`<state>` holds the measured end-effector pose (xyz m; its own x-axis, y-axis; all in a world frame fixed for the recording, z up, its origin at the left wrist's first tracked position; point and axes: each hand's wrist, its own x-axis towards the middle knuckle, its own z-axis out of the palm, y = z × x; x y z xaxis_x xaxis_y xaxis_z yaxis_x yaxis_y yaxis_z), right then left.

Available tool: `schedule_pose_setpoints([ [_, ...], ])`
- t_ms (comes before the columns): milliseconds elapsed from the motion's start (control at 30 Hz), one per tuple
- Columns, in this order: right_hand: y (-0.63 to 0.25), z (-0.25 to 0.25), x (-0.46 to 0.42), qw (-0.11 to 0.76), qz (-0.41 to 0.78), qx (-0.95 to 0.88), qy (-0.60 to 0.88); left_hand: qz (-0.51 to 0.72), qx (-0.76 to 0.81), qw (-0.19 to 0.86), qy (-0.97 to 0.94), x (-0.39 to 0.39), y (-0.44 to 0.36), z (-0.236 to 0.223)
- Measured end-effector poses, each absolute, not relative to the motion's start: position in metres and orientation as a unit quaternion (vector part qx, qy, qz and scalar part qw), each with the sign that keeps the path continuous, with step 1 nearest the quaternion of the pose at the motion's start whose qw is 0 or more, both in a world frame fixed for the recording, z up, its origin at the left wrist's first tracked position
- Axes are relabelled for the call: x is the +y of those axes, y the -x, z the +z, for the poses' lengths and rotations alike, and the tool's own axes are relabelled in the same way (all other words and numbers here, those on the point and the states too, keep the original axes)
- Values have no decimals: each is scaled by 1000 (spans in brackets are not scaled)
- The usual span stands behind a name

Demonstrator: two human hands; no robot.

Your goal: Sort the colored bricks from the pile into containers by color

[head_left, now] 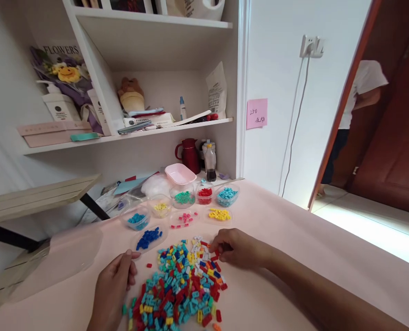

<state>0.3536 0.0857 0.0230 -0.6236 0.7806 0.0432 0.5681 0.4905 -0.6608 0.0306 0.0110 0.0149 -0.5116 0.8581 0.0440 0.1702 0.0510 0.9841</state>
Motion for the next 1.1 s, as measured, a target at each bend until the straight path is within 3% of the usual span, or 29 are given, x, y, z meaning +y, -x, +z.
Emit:
schedule_pose_setpoints([
  [367,-359,26,83,180,278,-858,394,558,662,313,-390,14,-26,11],
  [633,-371,29,85,132,299,-853,408,555,657,314,-402,13,-25,10],
  [1100,-360,29,77,176,185,-860,442,556,655,309,-407,12,-31,14],
])
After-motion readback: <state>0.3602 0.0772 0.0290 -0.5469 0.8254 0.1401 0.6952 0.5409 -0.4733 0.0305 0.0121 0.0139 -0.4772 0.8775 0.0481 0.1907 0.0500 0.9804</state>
